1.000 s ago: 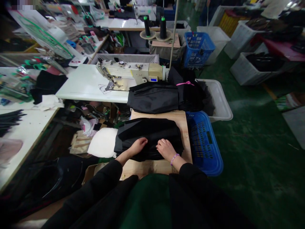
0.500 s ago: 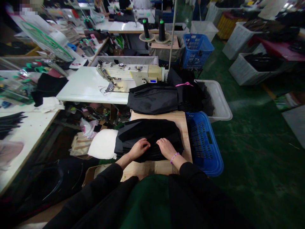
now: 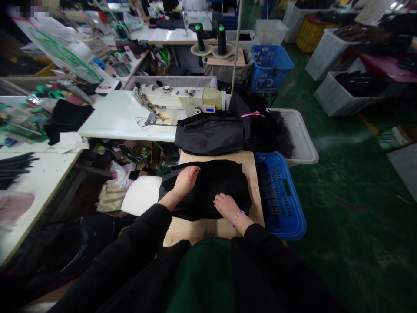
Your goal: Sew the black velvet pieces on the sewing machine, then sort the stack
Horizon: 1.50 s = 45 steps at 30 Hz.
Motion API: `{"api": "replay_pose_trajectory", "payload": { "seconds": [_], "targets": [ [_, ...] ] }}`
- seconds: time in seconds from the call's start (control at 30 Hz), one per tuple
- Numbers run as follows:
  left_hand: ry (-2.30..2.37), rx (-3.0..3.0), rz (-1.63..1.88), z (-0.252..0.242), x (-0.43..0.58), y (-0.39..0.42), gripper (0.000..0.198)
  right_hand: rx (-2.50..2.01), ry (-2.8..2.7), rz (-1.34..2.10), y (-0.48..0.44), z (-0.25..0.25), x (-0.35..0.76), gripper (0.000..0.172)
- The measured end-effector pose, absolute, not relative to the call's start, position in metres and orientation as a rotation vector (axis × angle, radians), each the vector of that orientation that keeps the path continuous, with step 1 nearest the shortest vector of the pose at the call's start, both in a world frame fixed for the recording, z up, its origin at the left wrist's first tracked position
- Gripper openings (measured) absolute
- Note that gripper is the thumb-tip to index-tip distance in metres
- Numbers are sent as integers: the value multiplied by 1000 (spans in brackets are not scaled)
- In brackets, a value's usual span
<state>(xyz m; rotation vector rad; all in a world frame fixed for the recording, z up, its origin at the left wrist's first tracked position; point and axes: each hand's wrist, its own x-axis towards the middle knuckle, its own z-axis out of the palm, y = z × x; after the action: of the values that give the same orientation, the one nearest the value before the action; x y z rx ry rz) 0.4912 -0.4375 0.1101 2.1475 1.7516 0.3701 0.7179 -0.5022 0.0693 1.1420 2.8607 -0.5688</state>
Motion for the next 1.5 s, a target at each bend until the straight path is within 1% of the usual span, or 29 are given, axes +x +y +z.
{"api": "replay_pose_trajectory", "payload": {
  "seconds": [0.07, 0.13, 0.17, 0.2, 0.23, 0.33, 0.4, 0.5, 0.7, 0.8, 1.0, 1.13, 1.2, 1.3, 1.43, 1.5],
  "targets": [
    [1897, 2156, 282, 107, 492, -430, 35, 1107, 2832, -590, -498, 69, 717, 15],
    [1979, 2126, 257, 100, 498, -436, 48, 1102, 2808, -610, -493, 70, 715, 16],
    [1962, 2130, 277, 96, 502, -443, 52, 1112, 2797, -621, -491, 70, 714, 16],
    [1889, 2145, 297, 92, 506, -453, 52, 1131, 2789, -633, -490, 70, 713, 16],
    [1770, 2143, 315, 88, 510, -464, 48, 1156, 2781, -648, -488, 69, 712, 16],
    [1440, 2022, 318, 75, 518, -500, 25, 1265, 2760, -717, -484, 67, 712, 18],
    [1429, 1921, 330, 67, 519, -517, 17, 1337, 2749, -785, -482, 65, 714, 21],
    [1482, 1840, 382, 58, 516, -524, 13, 1409, 2749, -881, -479, 63, 718, 23],
    [1456, 1745, 365, 56, 507, -507, 17, 1553, 2767, -919, -488, 61, 720, 23],
    [1449, 1735, 347, 58, 505, -504, 19, 1613, 2793, -880, -495, 61, 721, 22],
    [1496, 1750, 348, 61, 515, -509, 15, 1639, 2867, -734, -499, 65, 717, 22],
    [1530, 1732, 348, 60, 517, -507, 19, 1468, 2971, -617, -500, 73, 714, 17],
    [1521, 1724, 343, 59, 516, -505, 19, 1350, 3009, -574, -500, 76, 713, 13],
    [1529, 1724, 347, 59, 516, -503, 17, 1298, 3006, -504, -500, 75, 709, 8],
    [1638, 1730, 421, 69, 516, -497, 21, 1263, 2994, -467, -499, 67, 708, 15],
    [1699, 1746, 496, 78, 514, -491, 25, 1259, 2992, -478, -499, 63, 710, 15]
  ]
}}
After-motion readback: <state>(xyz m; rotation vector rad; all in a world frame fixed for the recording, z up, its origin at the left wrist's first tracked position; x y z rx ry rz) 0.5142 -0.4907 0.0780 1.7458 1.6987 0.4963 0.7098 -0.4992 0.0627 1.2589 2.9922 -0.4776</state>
